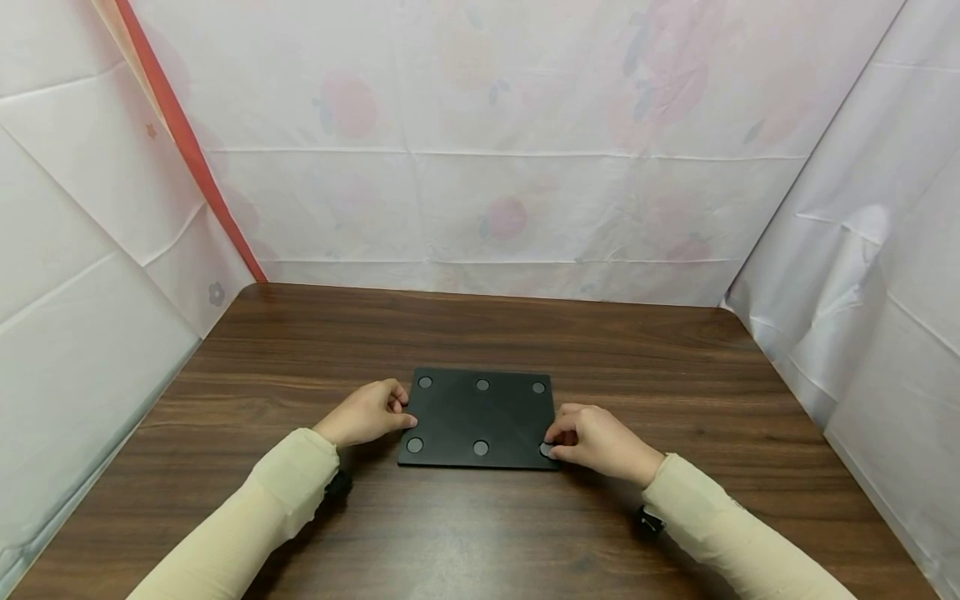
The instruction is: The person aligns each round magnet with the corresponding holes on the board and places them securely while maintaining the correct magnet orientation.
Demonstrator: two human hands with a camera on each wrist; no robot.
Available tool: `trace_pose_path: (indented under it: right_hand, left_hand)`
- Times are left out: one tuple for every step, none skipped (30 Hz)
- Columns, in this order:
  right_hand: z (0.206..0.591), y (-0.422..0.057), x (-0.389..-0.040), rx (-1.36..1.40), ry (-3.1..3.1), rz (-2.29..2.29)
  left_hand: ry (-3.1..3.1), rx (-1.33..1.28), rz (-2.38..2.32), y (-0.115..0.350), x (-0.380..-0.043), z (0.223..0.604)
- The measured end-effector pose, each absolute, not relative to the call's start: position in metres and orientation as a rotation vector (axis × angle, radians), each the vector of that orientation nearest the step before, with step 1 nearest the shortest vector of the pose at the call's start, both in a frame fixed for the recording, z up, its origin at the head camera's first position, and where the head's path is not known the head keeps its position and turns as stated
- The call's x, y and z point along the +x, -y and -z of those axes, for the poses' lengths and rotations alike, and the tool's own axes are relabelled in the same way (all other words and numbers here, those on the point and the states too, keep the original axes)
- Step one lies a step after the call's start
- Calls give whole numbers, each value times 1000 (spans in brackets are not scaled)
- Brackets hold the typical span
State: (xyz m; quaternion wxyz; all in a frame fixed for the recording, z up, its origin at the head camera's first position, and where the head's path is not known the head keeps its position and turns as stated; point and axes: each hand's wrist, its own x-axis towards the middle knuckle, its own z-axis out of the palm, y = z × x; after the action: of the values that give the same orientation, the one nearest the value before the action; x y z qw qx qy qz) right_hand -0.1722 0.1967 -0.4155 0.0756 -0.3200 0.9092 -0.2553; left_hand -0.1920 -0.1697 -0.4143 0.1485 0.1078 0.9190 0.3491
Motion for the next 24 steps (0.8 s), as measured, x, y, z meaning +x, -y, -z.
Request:
trace_pose_path:
  right_hand:
    - [415, -197, -172, -960, -2729, 763]
    - [415, -197, -172, -960, -2729, 760]
    - [415, -196, -172, -963, -2731, 756]
    - [414, -196, -172, -966, -2733, 752]
    - [414, -196, -172, -968, -2734, 749]
    - [414, -196, -171, -972, -2736, 746]
    - [413, -196, -171, -974, -2738, 742]
    - [413, -196, -171, -977, -2738, 741]
    - [413, -196, -171, -981, -2739, 739]
    - [413, -196, -171, -982, -2739, 739]
    - [413, -196, -171, -983, -2738, 739]
    - [413, -197, -172, -982, -2737, 741]
    - [413, -197, -172, -979, -2736, 742]
    - [413, -197, -172, -978, -2735, 745]
    - [413, -197, -172, -974, -2735, 747]
    - [414, -197, -172, -973, -2735, 748]
    - [414, -197, -172, -971, -2735, 749]
    - [414, -197, -171, -969, -2735, 751]
    - [414, -197, -171, -969, -2736, 753]
    - [414, -197, -171, -969, -2737, 754]
    - [414, -197, -172, -969, -2737, 755]
    - [414, -197, -171, -965, -2736, 760]
    - [414, -197, -172, -959, -2737, 767]
    - [413, -197, -172, -954, -2739, 774]
  left_hand:
    - [-2643, 307, -1003, 170, -192, 414]
    - [-2643, 303, -1004, 169, -192, 414]
    - [-2646, 307, -1000, 169, -192, 414]
    - [-2649, 309, -998, 169, -193, 414]
    - [-2652, 311, -997, 169, -193, 414]
    - [-2655, 312, -997, 169, -193, 414]
    - [-2657, 315, -995, 169, -193, 413]
    - [-2660, 319, -994, 168, -193, 413]
    - [-2663, 325, -990, 168, -193, 413]
    - [-2663, 322, -992, 168, -193, 413]
    - [-2663, 321, -992, 168, -193, 413]
    - [-2663, 321, -993, 168, -193, 413]
    - [-2663, 322, -992, 168, -193, 413]
    - [-2663, 324, -991, 168, -193, 413]
    - [-2663, 325, -991, 168, -193, 413]
    - [-2662, 326, -992, 168, -193, 414]
    - [-2661, 327, -991, 168, -193, 414]
    - [-2661, 328, -991, 168, -193, 414]
    - [-2661, 329, -990, 168, -192, 414]
    - [-2661, 330, -990, 169, -192, 414]
    - [-2660, 331, -989, 169, -192, 414]
    - [-2660, 332, -989, 169, -192, 414]
    - [-2660, 332, -990, 169, -192, 414]
    - [-2660, 332, -990, 169, -192, 414]
